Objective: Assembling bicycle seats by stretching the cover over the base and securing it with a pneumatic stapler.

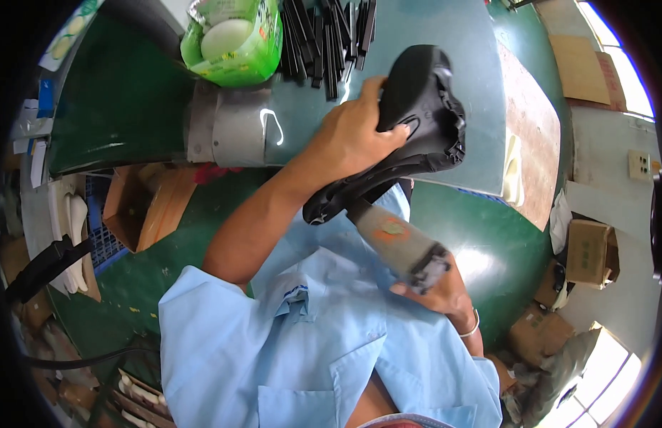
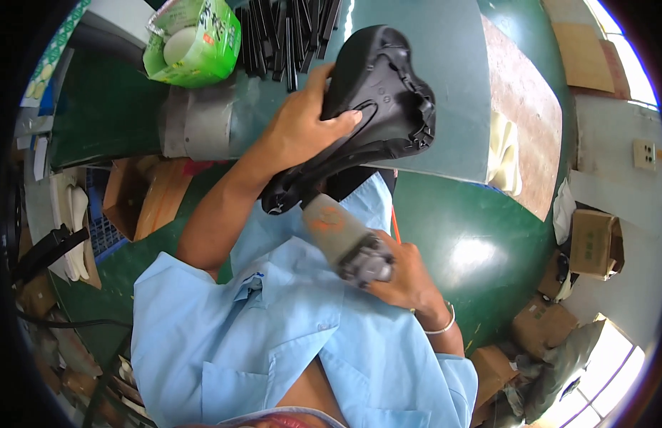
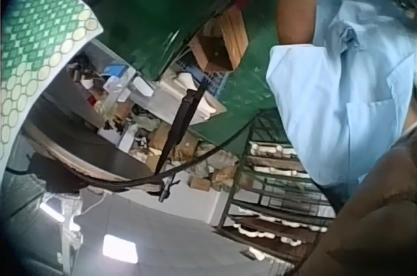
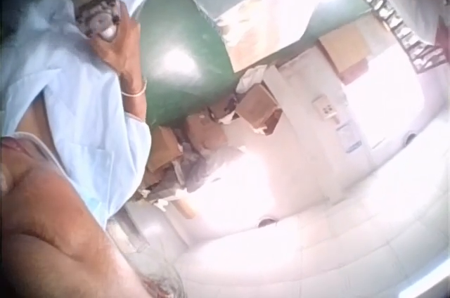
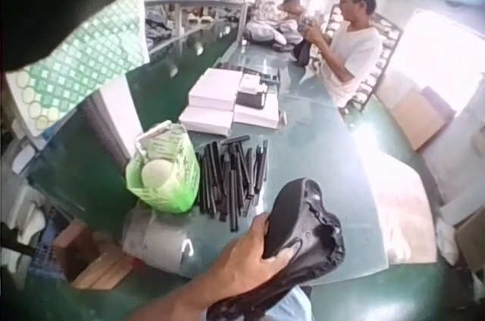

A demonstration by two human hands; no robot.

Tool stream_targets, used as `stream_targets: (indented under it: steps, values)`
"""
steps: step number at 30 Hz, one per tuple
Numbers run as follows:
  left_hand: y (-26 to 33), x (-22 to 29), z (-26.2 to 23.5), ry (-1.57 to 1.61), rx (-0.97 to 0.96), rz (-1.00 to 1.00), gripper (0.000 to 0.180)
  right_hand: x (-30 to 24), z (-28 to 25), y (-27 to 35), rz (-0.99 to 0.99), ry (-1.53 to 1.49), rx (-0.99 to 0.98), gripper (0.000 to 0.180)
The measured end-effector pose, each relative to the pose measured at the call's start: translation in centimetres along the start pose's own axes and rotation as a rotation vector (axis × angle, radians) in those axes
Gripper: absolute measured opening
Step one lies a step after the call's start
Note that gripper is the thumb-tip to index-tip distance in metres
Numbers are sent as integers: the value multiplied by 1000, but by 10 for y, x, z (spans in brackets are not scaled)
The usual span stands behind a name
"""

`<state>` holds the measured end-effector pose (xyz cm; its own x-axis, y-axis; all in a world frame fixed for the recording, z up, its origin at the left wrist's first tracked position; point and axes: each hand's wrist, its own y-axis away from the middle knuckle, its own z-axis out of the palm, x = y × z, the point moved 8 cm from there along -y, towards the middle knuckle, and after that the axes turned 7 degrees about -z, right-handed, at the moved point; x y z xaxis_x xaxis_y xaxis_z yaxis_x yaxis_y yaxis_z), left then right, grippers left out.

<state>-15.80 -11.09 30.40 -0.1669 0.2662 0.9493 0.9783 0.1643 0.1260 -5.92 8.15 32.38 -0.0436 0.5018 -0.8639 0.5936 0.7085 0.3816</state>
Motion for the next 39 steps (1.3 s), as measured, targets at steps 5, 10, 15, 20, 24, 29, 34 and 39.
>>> stream_targets:
  steps: [5, 10, 15, 20, 24, 29, 34, 39]
  values:
    - [-18, 1, -22, 38, -89, 100, 67, 35, -80, 44, -116, -296, 440, 54]
    - [2, 29, -51, -298, 261, 316, 51, -13, -146, 6, -37, 408, 865, 48]
    - [69, 93, -89, -141, 524, 626, 21, 3, -169, -49, -240, 949, 837, 56]
    - [148, 129, -153, -91, 1017, 1012, 48, 5, -164, -67, -127, 1010, 822, 55]
    - [136, 147, -192, -170, 1195, 745, 51, -15, -163, -72, -294, 1102, 788, 47]
    - [103, 149, -205, 7, 1054, 637, 38, -84, -158, -59, -653, 906, 934, 29]
    - [89, 137, -214, 282, 905, 597, 23, -191, -109, -70, -1164, 578, 860, 33]
    - [89, 144, -207, 372, 869, 617, 18, -267, -71, -80, -1516, 393, 753, 28]
